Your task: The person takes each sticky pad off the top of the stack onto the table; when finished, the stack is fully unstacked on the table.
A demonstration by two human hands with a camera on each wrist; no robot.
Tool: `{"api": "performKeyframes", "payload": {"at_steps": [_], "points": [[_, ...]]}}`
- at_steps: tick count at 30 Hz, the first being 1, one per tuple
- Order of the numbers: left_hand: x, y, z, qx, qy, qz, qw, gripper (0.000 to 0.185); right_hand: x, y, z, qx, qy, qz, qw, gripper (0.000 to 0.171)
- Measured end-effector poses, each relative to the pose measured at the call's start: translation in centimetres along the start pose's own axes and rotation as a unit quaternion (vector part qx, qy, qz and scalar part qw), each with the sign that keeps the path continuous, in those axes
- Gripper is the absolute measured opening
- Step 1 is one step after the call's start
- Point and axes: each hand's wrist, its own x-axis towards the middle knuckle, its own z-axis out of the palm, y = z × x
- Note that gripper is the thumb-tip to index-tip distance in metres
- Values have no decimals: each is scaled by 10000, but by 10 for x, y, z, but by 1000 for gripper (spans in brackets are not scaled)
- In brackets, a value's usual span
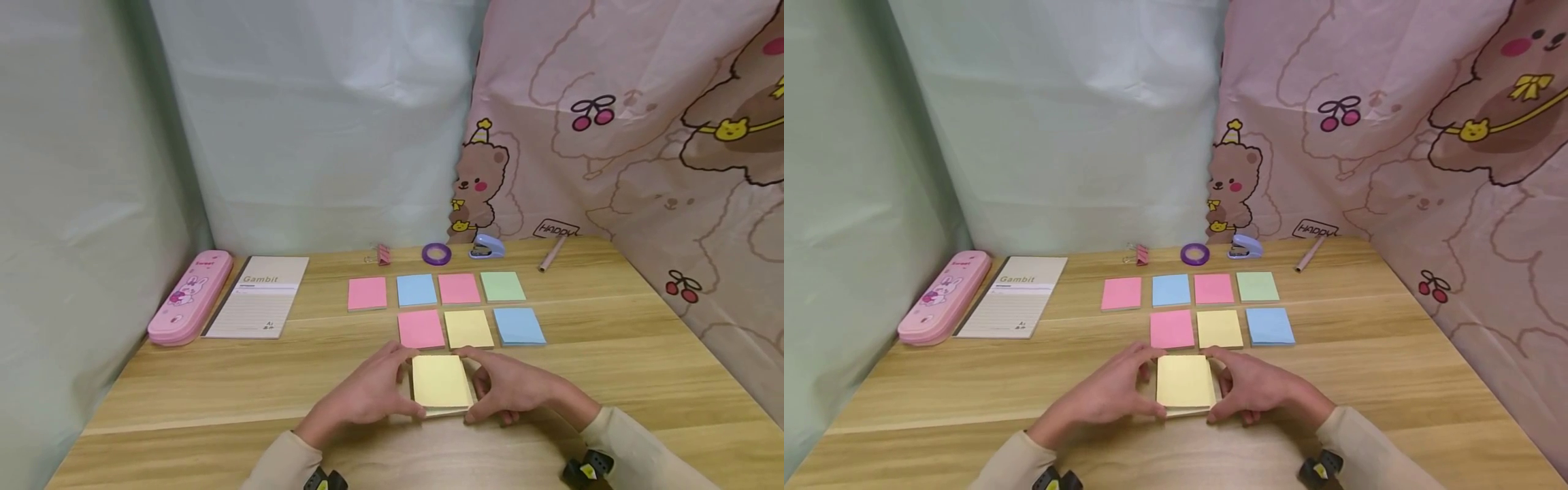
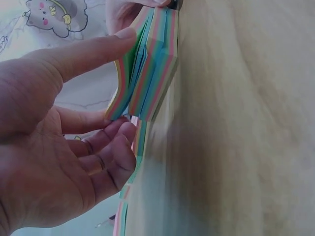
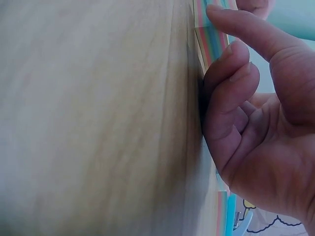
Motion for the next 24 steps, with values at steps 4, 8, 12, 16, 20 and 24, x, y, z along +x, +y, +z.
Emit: {"api": "performKeyframes", "payload": {"at_steps": [4,8,12,16,20,24], "points": [[0,-3,0,-145,-12,66,9999,91,0,0,0,-19,2,-2,10000,104],[1,-4,1,-147,-9,106,9998,90,0,0,0,-15,-11,-28,10000,105],[1,-6,0,-132,-9,158,9998,88,0,-1,0,-4,1,-8,10000,106],[-1,-8,1,-228,-57,190,9995,85,0,-1,0,-20,31,55,10000,104],[-2,-9,3,-323,-109,170,9993,90,0,-1,0,-62,42,71,9999,104],[-1,-8,6,-236,-126,96,9996,100,0,-1,0,-78,48,52,9999,104]]}}
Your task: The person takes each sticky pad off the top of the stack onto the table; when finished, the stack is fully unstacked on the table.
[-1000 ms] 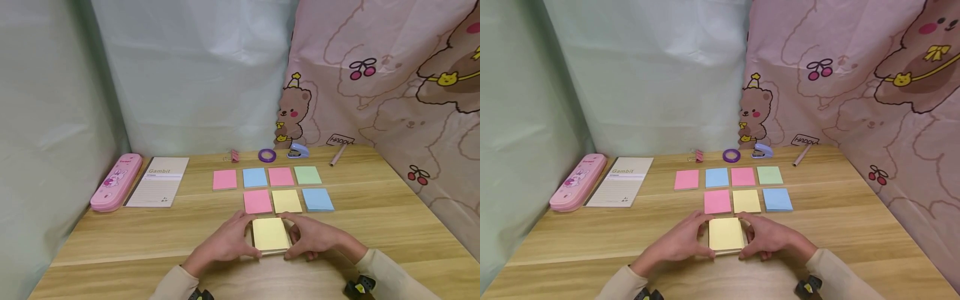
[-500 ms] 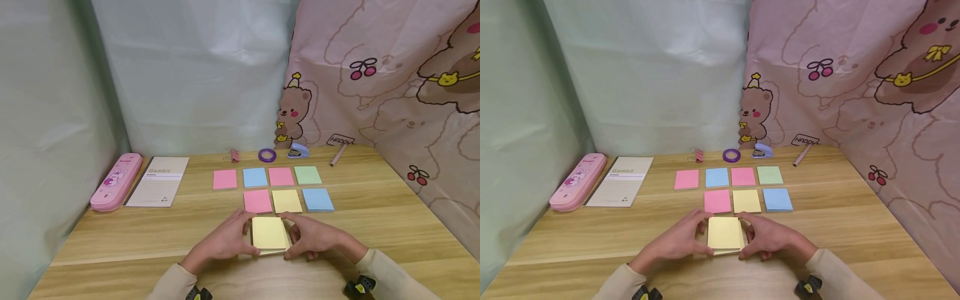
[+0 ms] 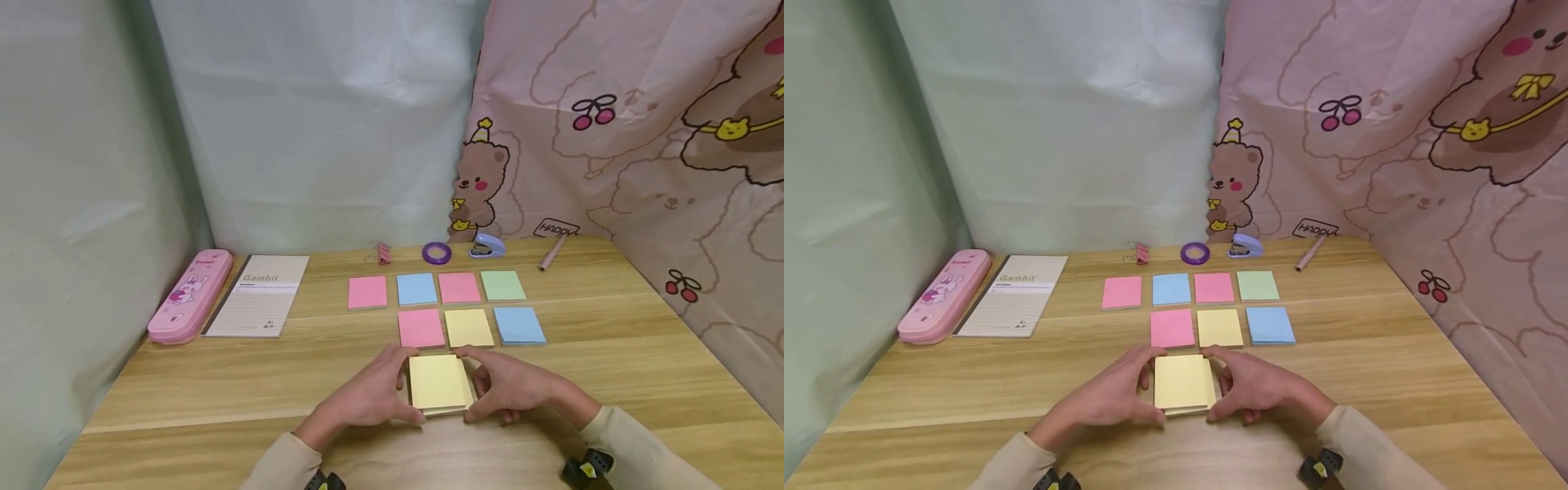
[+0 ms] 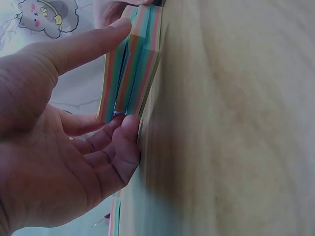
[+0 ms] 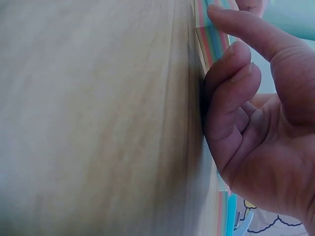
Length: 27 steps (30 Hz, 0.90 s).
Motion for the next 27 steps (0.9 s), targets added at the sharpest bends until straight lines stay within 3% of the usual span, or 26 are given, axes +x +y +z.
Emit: {"api": "performKeyframes", "payload": {"at_steps": [7,27], "points": [[1,2,3,160,32,-92,9998,99,0,0,0,-7,18,9,10000,104],[-2,-6,-7,-440,168,137,9988,84,0,-1,1,36,-3,10,10000,102]]}}
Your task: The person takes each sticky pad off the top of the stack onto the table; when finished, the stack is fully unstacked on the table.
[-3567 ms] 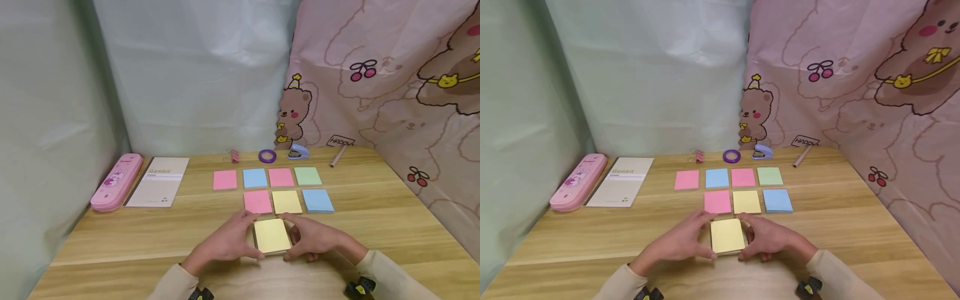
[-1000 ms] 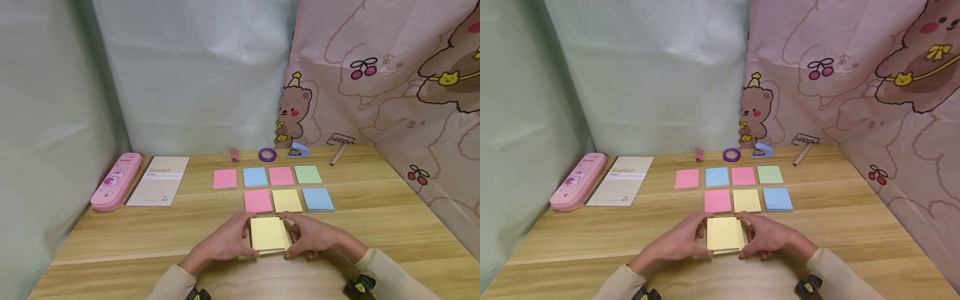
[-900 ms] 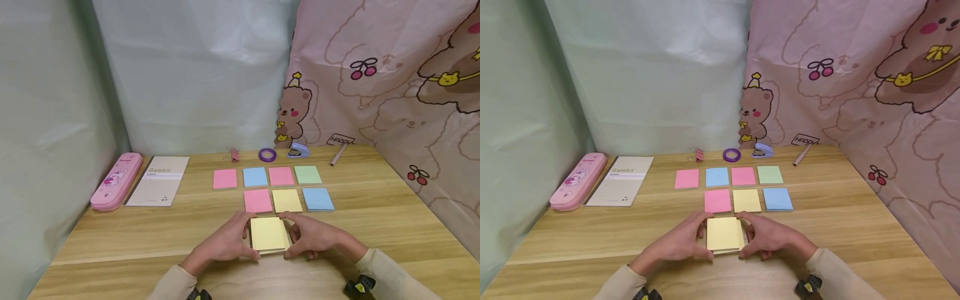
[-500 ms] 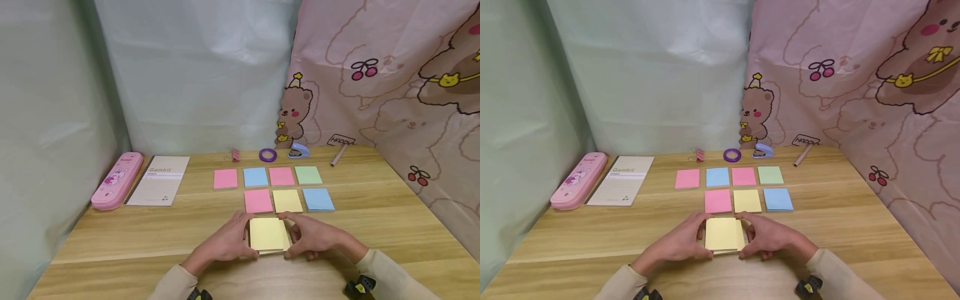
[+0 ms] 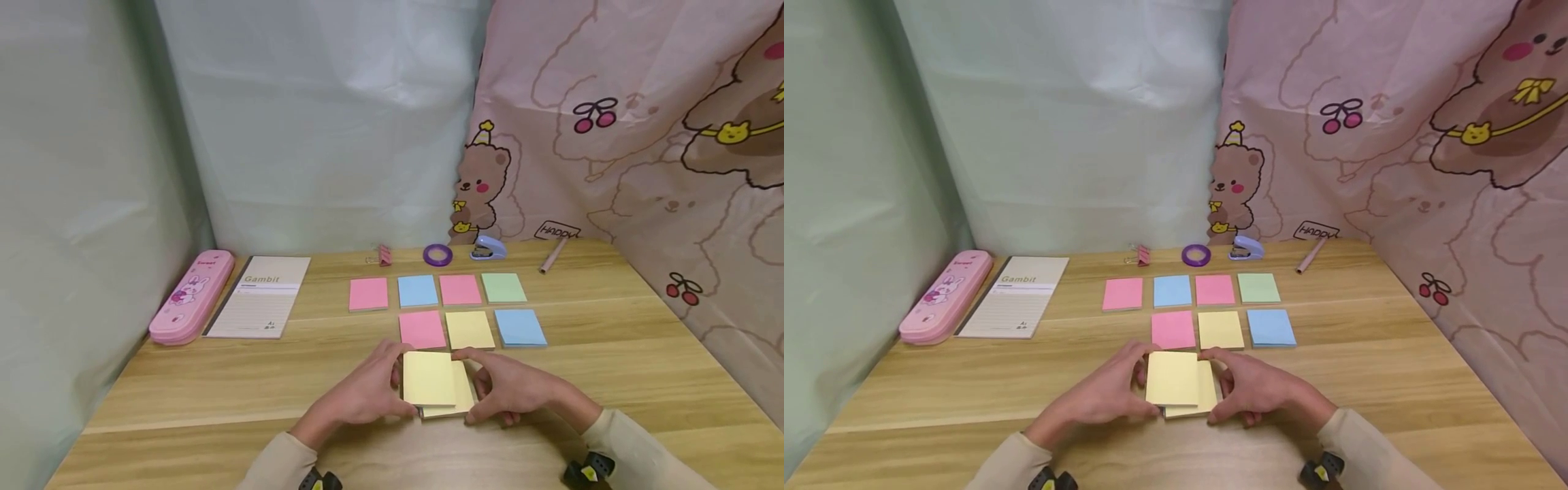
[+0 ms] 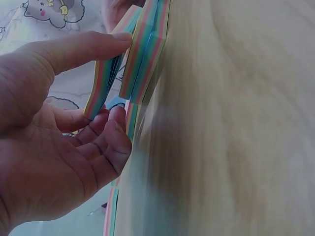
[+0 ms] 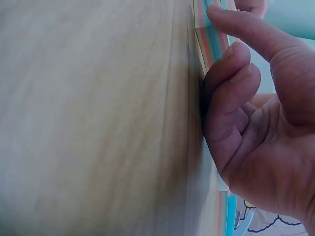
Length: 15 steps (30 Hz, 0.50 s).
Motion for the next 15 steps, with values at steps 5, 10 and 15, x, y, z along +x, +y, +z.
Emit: {"api": "performKeyframes", "payload": {"at_steps": [5,10,15], "points": [[-1,-3,-7,-5,116,-57,9999,85,0,0,0,43,-2,45,10000,99],[-4,-7,-19,80,399,-276,9988,88,0,1,0,26,28,19,10000,100],[-6,-13,-33,-36,608,-474,9970,91,0,0,0,34,14,26,10000,99]]}}
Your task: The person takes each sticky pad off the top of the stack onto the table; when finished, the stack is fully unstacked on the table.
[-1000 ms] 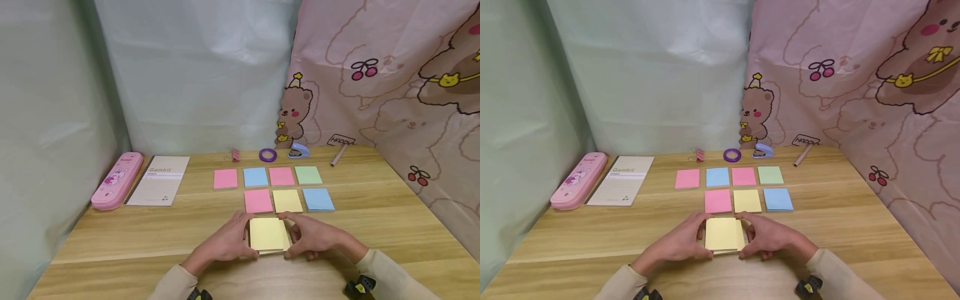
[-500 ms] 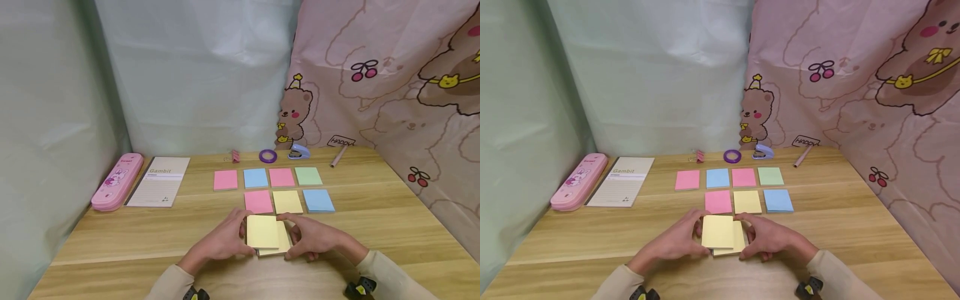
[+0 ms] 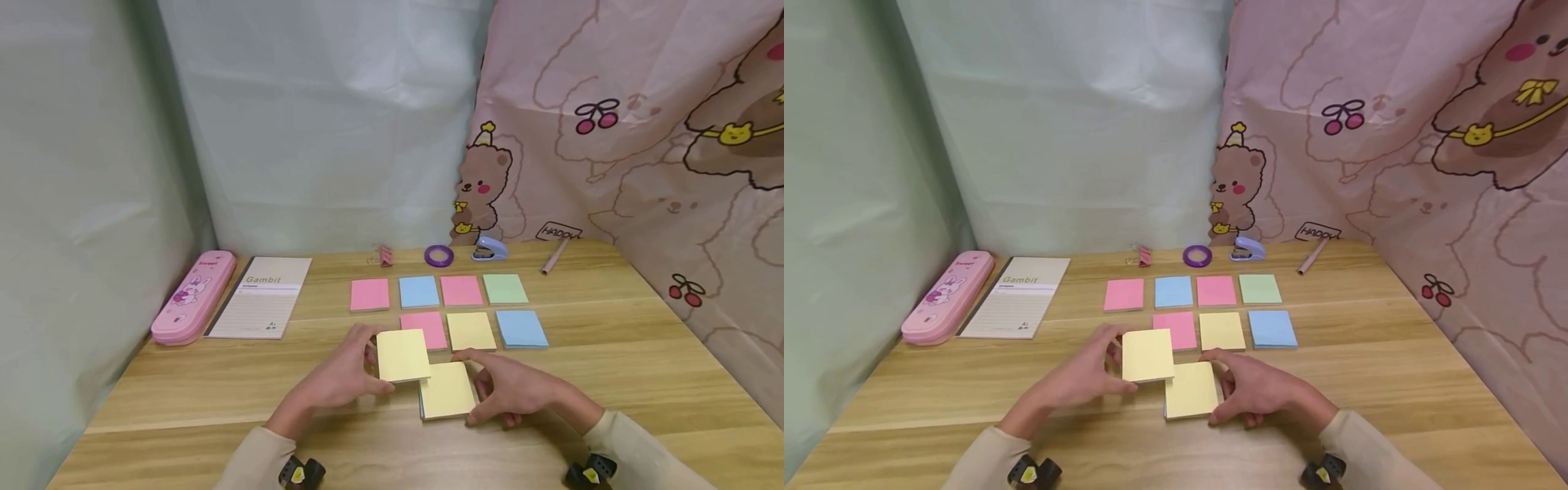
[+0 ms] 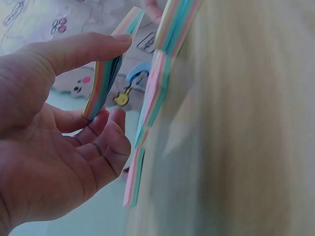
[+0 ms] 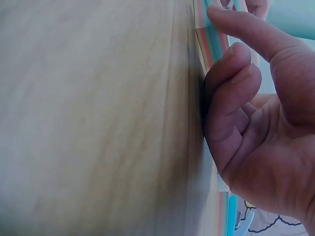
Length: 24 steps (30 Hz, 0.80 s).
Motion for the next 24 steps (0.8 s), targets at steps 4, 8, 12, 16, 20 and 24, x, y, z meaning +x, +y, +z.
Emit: {"api": "performKeyframes", "payload": {"at_steps": [4,8,12,16,20,24], "points": [[3,-6,-13,-1,128,-118,9998,87,-1,0,0,-2,-1,-1,10000,100],[6,-13,-29,-6,117,-179,9998,87,-1,0,0,-4,8,7,10000,101],[11,-23,-41,61,115,-311,9994,88,-1,0,0,0,23,26,10000,101],[17,-32,-46,164,105,-436,9989,86,0,1,0,8,14,8,10000,100],[24,-38,-48,173,14,-428,9989,86,0,1,0,8,2,-15,10000,100],[29,-44,-48,190,-60,-403,9990,85,0,2,0,13,2,-32,10000,99]]}}
